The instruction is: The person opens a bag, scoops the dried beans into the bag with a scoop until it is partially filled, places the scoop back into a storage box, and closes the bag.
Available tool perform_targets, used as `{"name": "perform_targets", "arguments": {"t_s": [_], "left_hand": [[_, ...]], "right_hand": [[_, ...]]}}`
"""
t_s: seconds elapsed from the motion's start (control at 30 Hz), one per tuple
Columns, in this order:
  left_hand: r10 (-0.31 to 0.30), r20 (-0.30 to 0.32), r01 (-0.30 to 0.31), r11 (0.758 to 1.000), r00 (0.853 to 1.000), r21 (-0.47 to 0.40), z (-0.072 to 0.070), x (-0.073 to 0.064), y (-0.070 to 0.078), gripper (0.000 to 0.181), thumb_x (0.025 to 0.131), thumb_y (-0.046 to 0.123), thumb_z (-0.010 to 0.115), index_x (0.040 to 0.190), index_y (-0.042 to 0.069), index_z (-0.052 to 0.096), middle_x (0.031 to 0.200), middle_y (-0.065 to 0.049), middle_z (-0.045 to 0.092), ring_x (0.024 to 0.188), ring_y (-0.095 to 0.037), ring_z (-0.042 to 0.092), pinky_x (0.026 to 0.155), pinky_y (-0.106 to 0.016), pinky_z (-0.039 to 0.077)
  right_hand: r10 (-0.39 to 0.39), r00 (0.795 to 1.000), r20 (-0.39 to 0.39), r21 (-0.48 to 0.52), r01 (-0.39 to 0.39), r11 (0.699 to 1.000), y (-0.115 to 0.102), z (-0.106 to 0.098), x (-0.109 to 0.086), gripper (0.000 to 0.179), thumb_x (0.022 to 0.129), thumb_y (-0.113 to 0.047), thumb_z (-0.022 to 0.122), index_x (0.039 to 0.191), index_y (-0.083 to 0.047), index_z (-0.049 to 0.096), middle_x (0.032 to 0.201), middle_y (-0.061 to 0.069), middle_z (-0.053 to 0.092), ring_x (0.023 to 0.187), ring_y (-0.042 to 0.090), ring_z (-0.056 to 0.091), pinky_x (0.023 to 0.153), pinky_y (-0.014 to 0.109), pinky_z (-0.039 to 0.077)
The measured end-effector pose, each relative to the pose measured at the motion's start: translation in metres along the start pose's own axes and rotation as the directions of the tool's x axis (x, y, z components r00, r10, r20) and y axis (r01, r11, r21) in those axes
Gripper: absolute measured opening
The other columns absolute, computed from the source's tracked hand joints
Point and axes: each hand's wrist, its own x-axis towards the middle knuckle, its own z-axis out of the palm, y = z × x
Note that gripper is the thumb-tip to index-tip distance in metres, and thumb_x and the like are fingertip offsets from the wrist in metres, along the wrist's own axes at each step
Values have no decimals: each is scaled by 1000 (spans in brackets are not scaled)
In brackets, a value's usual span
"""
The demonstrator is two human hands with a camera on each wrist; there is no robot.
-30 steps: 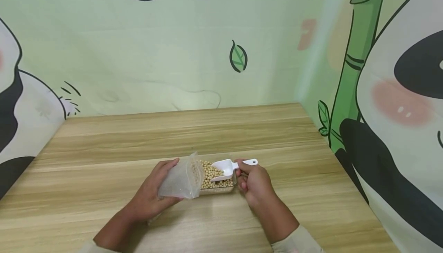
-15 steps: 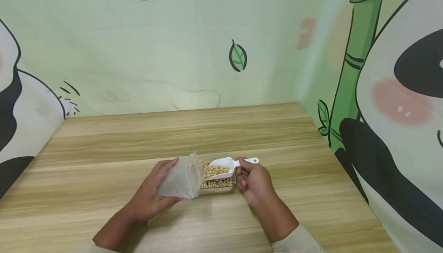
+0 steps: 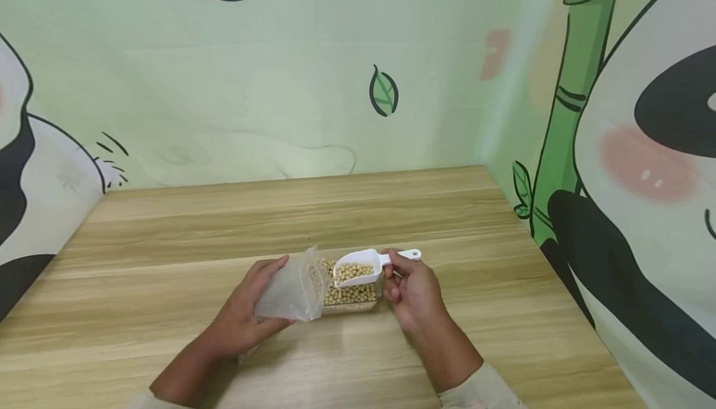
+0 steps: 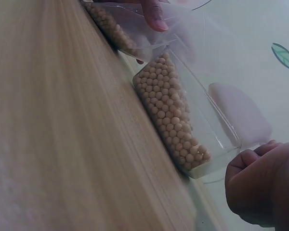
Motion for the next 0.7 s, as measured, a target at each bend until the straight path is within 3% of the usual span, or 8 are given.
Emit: {"name": "perform_targets", "arguments": {"t_s": [0.43,0.7], "left_hand": [[-8,5,8,1000,1000,5,0,-1,0,98,81,29,94,163,5,46,145,-15,60,121,-21,60,94,-38,53],[-24,12,24,1000,1000,-4,0,-1,0,97,82,30,94,164,7,46,146,-14,60,120,-22,61,94,-37,54]], "right_hand": [[-73,993,90,53,69,996,-6,2,-5,35,116,-17,45,95,-17,73,68,-11,64,50,3,38,55,19,29],[-156,968,198,39,151,988,-4,4,-11,27,113,-14,57,97,-18,78,73,-10,70,51,0,45,52,15,33]]}}
